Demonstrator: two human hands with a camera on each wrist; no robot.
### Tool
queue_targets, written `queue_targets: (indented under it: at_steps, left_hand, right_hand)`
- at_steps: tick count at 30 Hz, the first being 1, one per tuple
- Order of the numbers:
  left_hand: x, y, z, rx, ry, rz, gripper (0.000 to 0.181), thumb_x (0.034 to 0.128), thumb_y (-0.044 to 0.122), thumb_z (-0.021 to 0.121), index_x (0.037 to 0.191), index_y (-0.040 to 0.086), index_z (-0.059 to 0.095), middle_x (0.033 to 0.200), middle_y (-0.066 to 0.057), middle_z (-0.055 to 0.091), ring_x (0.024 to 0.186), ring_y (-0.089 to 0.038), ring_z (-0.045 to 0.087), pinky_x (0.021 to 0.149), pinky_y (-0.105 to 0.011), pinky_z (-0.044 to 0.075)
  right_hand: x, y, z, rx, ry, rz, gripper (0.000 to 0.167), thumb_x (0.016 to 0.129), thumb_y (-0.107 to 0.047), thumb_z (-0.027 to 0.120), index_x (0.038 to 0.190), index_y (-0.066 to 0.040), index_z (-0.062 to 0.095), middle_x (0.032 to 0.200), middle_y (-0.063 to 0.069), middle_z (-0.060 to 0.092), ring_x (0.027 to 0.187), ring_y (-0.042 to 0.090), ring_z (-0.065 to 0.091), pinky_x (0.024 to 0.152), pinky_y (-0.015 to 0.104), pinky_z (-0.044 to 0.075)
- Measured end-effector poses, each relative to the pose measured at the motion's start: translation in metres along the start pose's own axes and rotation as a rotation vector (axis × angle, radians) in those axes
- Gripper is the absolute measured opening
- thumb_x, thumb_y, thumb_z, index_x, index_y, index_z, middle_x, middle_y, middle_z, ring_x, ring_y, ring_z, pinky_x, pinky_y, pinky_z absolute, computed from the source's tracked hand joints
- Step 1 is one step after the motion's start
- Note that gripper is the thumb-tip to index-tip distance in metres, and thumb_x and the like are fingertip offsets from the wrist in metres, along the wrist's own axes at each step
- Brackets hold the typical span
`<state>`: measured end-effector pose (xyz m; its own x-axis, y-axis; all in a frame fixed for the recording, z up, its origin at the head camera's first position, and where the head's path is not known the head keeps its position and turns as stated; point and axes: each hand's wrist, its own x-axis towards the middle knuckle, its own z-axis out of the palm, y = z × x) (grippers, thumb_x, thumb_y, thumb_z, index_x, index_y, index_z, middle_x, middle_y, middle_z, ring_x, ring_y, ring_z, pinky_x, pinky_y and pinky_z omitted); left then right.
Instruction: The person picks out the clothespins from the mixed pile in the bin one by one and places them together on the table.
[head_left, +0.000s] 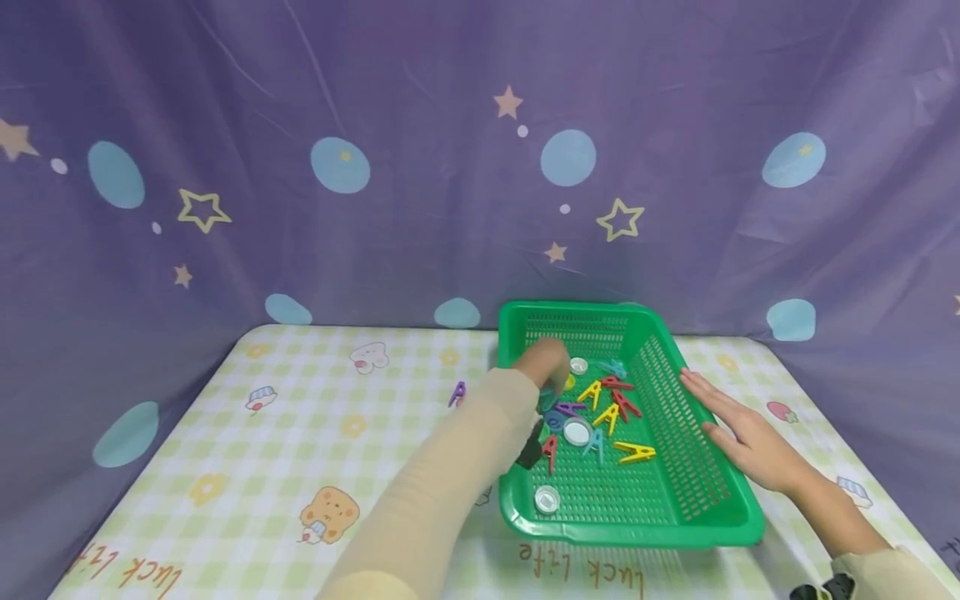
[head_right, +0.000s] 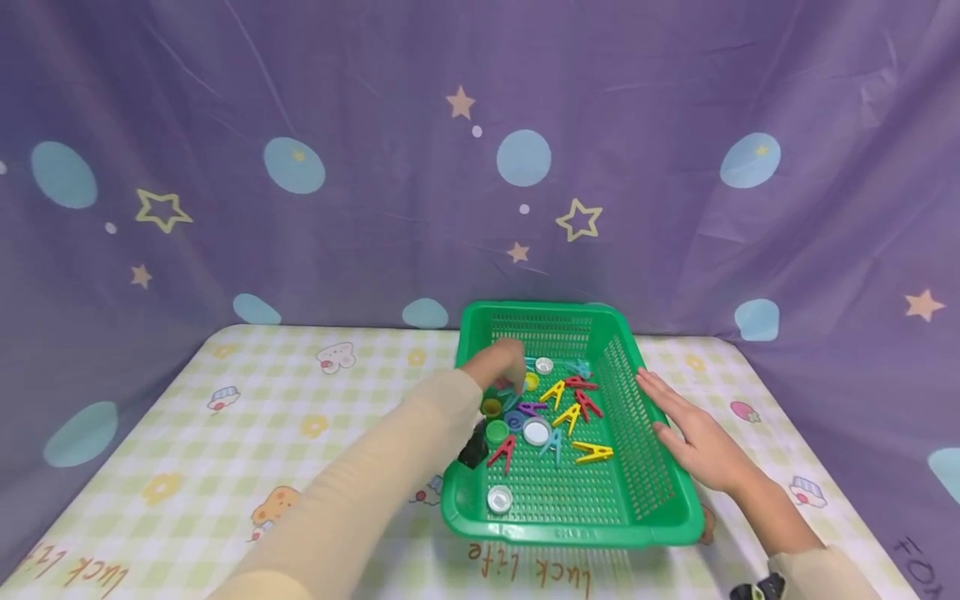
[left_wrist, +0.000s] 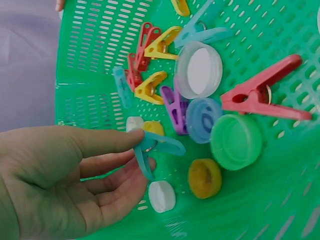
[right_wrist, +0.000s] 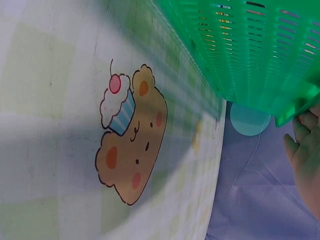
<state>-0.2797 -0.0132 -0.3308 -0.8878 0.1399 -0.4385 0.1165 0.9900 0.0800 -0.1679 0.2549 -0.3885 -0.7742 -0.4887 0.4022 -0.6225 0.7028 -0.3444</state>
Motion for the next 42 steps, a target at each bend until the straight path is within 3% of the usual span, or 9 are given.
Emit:
queue_targets:
  at_steps: [3,6,9,13,18,23,30,38,42]
  left_hand:
    - [0.015,0.002,-0.003,-0.035,-0.076,-0.008,0.028,0.0803,0.013,0.076,0.105,0.005,0.067,0.110,-0.007,0.062,0.062,-0.008,0.056,0.055,-0.016,0.050]
    - [0.017,0.000,-0.007,-0.128,-0.113,0.003,0.025,0.0812,0.011,0.074,0.104,0.002,0.066,0.103,-0.009,0.064,0.058,-0.009,0.057,0.053,-0.016,0.050]
    - [0.007,-0.005,-0.011,-0.284,-0.107,0.020,0.028,0.0798,0.005,0.075,0.105,-0.001,0.066,0.098,-0.013,0.065,0.067,-0.014,0.066,0.057,-0.020,0.055]
    - [-0.019,-0.010,-0.021,-0.400,-0.105,0.025,0.036,0.0813,0.006,0.075,0.114,-0.001,0.063,0.103,-0.012,0.069,0.087,-0.019,0.072,0.070,-0.022,0.059]
    - [-0.022,-0.016,-0.022,-0.421,-0.114,0.083,0.060,0.0841,0.009,0.073,0.137,0.001,0.046,0.105,-0.013,0.067,0.097,-0.022,0.071,0.078,-0.026,0.060]
    - [-0.024,-0.025,-0.022,-0.476,-0.091,0.149,0.070,0.0839,0.005,0.072,0.143,-0.001,0.034,0.086,-0.011,0.063,0.097,-0.026,0.071,0.077,-0.028,0.061]
    - [-0.028,-0.035,-0.026,-0.470,-0.075,0.186,0.045,0.0838,0.007,0.073,0.123,-0.004,0.052,0.099,-0.013,0.068,0.088,-0.023,0.072,0.080,-0.031,0.060]
    - [-0.041,-0.045,-0.035,-0.497,-0.068,0.231,0.014,0.0834,0.007,0.073,0.094,0.000,0.069,0.079,-0.004,0.063,0.083,-0.020,0.069,0.082,-0.031,0.060]
    - [-0.047,-0.050,-0.039,-0.516,-0.078,0.260,0.010,0.0840,0.008,0.072,0.092,0.003,0.070,0.081,-0.001,0.063,0.077,-0.015,0.064,0.083,-0.031,0.060]
  right_hand:
    - [0.000,0.000,0.000,-0.002,0.003,-0.007,0.057,0.094,-0.004,0.048,0.149,-0.004,0.033,0.157,0.017,0.030,0.146,-0.009,0.012,0.107,-0.005,0.011]
    - [0.000,0.000,0.001,0.000,0.010,-0.017,0.057,0.093,-0.003,0.049,0.148,-0.003,0.033,0.156,0.018,0.031,0.146,-0.009,0.013,0.107,-0.005,0.011]
    - [0.001,-0.001,0.000,0.003,0.014,-0.026,0.057,0.093,-0.002,0.049,0.148,-0.002,0.033,0.156,0.019,0.031,0.146,-0.009,0.013,0.107,-0.004,0.011]
    - [0.001,-0.002,0.000,0.001,0.018,-0.030,0.057,0.093,-0.002,0.048,0.148,-0.002,0.033,0.155,0.020,0.032,0.145,-0.010,0.013,0.107,-0.005,0.011]
    - [0.001,-0.001,0.000,0.003,0.009,-0.022,0.057,0.093,-0.003,0.049,0.148,-0.002,0.033,0.156,0.019,0.031,0.145,-0.010,0.012,0.107,-0.005,0.011]
    - [0.001,-0.001,0.000,0.009,0.007,-0.026,0.057,0.093,-0.003,0.049,0.148,-0.002,0.033,0.157,0.017,0.030,0.145,-0.010,0.012,0.107,-0.005,0.011]
    - [0.001,0.000,0.000,0.004,0.012,-0.030,0.057,0.093,-0.003,0.049,0.148,-0.003,0.033,0.157,0.016,0.030,0.145,-0.010,0.013,0.107,-0.005,0.012]
    - [0.001,0.000,0.001,0.006,0.013,-0.035,0.057,0.093,-0.002,0.049,0.148,-0.002,0.033,0.156,0.018,0.031,0.145,-0.010,0.013,0.107,-0.005,0.012]
    - [0.001,-0.001,0.000,0.002,0.018,-0.039,0.056,0.093,-0.002,0.049,0.148,-0.001,0.034,0.156,0.018,0.031,0.145,-0.010,0.013,0.107,-0.005,0.012]
